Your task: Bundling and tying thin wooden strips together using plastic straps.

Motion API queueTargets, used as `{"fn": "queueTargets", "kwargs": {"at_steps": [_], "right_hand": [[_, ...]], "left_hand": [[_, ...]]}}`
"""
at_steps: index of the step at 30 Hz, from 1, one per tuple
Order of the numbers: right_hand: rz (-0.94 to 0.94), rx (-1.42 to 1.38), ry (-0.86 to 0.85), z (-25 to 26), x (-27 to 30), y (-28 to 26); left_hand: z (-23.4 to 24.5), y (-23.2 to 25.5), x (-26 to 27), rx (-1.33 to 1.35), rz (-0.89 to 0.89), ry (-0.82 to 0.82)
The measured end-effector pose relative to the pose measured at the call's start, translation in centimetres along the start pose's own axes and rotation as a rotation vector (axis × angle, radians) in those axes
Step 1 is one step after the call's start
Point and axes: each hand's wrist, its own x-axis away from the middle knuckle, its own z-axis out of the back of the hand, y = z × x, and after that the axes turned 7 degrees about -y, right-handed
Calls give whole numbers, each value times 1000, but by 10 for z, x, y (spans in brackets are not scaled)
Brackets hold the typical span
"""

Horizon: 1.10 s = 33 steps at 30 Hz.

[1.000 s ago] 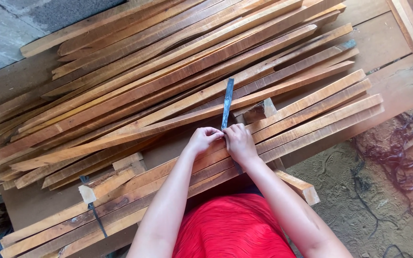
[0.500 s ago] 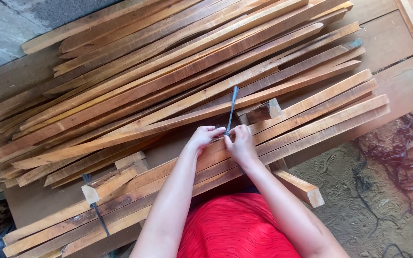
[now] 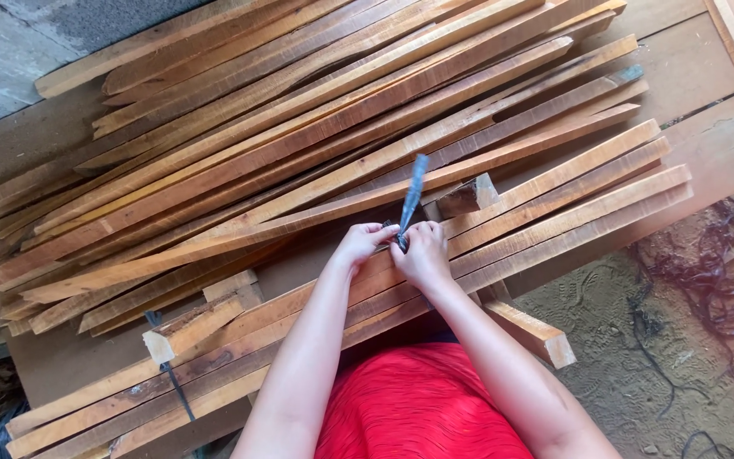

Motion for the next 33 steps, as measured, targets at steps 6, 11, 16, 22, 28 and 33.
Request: {"fn": "queueTargets", "kwargs": {"at_steps": [6, 11, 16, 22, 28, 33], "right_hand": [[-55, -203, -34, 6, 5, 18], [-97, -155, -49, 39, 8, -5], [10, 49, 7, 52, 5, -16], [-376, 117, -424, 56, 5, -24], [-316, -130, -288, 19, 18, -6], [-37, -105, -98, -1, 41, 5]], "left_hand": [[-5, 19, 10, -23, 67, 9], [-8, 29, 17, -71, 91, -41], [-16, 32, 16, -163, 85, -44], [-16, 23, 10, -86, 65, -46], [-23, -15, -22, -15, -45, 124], [-26, -22, -56, -238, 31, 480]]}}
